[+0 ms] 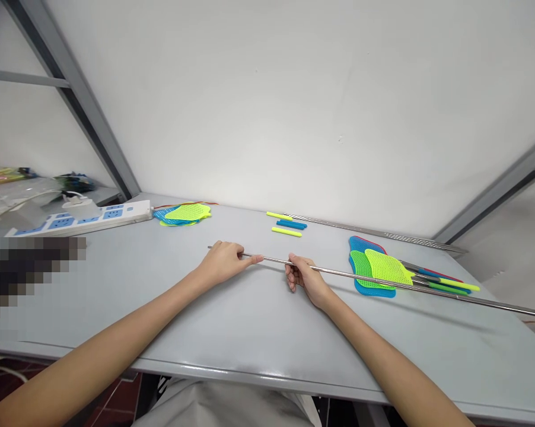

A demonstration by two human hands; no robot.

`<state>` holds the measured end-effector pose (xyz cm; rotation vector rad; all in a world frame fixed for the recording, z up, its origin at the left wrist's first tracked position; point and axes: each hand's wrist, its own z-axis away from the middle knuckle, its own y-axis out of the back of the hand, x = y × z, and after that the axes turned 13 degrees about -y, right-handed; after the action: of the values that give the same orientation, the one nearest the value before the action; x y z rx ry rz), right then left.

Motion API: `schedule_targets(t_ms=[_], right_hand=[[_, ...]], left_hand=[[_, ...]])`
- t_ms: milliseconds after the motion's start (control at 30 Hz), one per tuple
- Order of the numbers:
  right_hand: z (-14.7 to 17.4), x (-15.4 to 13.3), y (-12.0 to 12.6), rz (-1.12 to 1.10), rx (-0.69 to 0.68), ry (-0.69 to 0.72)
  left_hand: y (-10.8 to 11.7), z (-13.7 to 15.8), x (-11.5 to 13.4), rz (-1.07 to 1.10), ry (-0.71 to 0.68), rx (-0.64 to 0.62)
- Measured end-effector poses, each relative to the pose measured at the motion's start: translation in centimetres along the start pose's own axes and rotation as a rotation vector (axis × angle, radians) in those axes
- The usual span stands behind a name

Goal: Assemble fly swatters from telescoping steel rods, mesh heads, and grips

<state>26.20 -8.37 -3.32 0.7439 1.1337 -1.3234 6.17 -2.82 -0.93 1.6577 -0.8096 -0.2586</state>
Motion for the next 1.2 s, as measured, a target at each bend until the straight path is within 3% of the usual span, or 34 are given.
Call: schedule_targets(t_ms=[367,1200], right_hand=[[-0.03,0.08,0.3,-0.005,-0.051,0.012],[0.03,-0.11,0.28,0.054,-0.039,0.007]], left_hand=[[-0.6,-0.1,0.45,0.136,0.033,-0.016],[-0.96,0.09,0.5,0.099,-0.041,0.071]])
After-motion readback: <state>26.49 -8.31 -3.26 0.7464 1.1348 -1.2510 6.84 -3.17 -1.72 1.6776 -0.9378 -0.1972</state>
